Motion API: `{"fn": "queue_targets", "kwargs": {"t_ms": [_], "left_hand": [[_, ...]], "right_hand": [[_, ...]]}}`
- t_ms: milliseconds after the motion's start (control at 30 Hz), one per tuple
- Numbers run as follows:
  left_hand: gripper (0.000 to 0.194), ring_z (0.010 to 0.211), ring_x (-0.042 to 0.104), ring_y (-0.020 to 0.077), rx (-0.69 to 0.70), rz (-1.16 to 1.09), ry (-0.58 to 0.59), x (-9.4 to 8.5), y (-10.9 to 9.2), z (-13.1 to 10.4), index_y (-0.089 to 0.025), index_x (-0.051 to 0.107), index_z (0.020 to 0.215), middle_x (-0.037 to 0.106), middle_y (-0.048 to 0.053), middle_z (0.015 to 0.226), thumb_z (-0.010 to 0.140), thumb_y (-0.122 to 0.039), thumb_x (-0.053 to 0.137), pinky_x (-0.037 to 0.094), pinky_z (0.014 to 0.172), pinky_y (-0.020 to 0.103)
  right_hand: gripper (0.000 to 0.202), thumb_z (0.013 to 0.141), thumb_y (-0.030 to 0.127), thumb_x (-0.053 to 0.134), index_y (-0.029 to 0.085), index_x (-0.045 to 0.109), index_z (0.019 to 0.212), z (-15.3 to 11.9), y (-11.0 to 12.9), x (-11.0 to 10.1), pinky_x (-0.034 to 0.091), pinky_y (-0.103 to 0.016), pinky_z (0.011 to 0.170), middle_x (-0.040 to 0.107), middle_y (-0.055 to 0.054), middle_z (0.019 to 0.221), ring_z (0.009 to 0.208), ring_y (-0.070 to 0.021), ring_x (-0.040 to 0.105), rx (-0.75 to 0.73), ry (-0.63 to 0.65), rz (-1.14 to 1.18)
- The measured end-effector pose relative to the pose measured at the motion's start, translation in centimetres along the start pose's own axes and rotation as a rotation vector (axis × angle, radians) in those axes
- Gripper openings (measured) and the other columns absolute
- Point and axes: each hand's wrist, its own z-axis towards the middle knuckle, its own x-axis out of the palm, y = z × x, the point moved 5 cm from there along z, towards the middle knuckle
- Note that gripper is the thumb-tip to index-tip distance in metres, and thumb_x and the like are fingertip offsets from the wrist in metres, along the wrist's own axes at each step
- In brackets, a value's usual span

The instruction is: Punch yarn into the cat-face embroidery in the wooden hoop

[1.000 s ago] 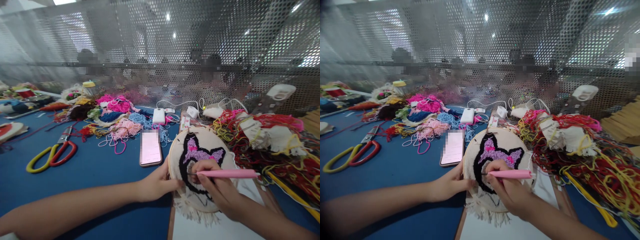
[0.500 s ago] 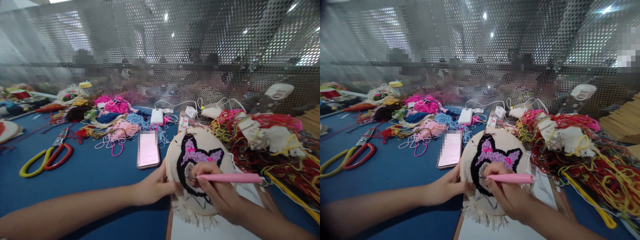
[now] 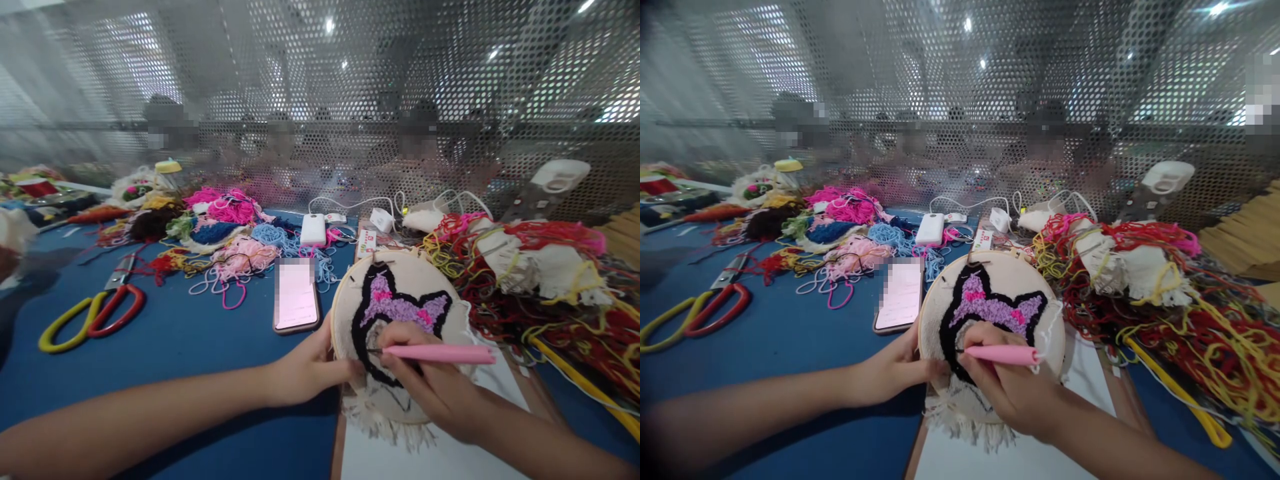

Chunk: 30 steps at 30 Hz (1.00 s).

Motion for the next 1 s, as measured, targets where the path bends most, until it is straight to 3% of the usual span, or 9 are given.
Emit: {"fn": "queue_targets", "kwargs": {"t_ms": [167,333,533,667,867,1000], "left_hand": [[0.086,0.116,0.045,0.0221,-0.008,0.032,-0.019,-0.1,0.2,-0.2,-0.023,0.007,0.145,0.049,0.007,0.129,0.077,-0.016,0.06,0.04,0.095,0.032],[0.082,0.107,0.049,0.0202,-0.005,0.086,0.004,0.0,0.0,-0.2,-0.021,0.01,0.144,0.053,0.006,0.122,0.077,-0.014,0.057,0.042,0.091,0.03],[0.08,0.105,0.048,0.0178,0.028,0.082,0.02,0.0,-0.2,-0.3,-0.021,0.011,0.144,0.05,0.006,0.124,0.078,-0.012,0.055,0.04,0.092,0.029],[0.078,0.106,0.048,0.0186,0.016,0.066,0.027,0.1,-0.1,-0.3,-0.021,0.013,0.143,0.05,0.008,0.125,0.079,-0.014,0.056,0.041,0.091,0.029],[0.08,0.107,0.05,0.0167,-0.022,-0.037,0.023,0.3,0.1,-0.3,-0.021,0.013,0.143,0.051,0.007,0.125,0.079,-0.013,0.059,0.04,0.093,0.028],[0.082,0.106,0.051,0.0155,-0.021,-0.093,0.044,0.4,0.2,-0.4,-0.025,0.01,0.144,0.049,0.007,0.128,0.08,-0.014,0.06,0.042,0.09,0.026]], "right_hand": [[0.006,0.089,0.016,0.047,0.019,0.052,0.089,0.8,1.0,0.2,0.046,-0.029,0.068,0.058,-0.004,0.08,0.077,-0.0162,0.056,-0.141,-0.005,-0.054],[0.01,0.087,0.02,0.053,0.018,0.058,0.095,0.5,-0.1,1.5,0.047,-0.029,0.065,0.06,-0.006,0.086,0.077,-0.017,0.057,-0.221,0.024,-0.117],[0.013,0.086,0.02,0.055,0.017,0.06,0.098,0.3,-0.8,1.6,0.049,-0.028,0.062,0.06,-0.005,0.082,0.074,-0.0158,0.057,-0.279,-0.072,-0.072],[0.016,0.084,0.018,0.057,0.017,0.061,0.099,0.4,-0.6,1.4,0.051,-0.028,0.062,0.061,-0.006,0.084,0.075,-0.0164,0.059,-0.267,-0.087,-0.005],[0.013,0.084,0.013,0.057,0.019,0.063,0.093,1.0,0.0,0.6,0.05,-0.025,0.065,0.063,-0.003,0.082,0.075,-0.0131,0.06,-0.114,-0.057,0.133],[0.012,0.084,0.01,0.053,0.017,0.058,0.093,1.1,1.0,0.4,0.049,-0.028,0.067,0.063,-0.003,0.081,0.076,-0.0145,0.058,-0.192,-0.051,0.015]]}}
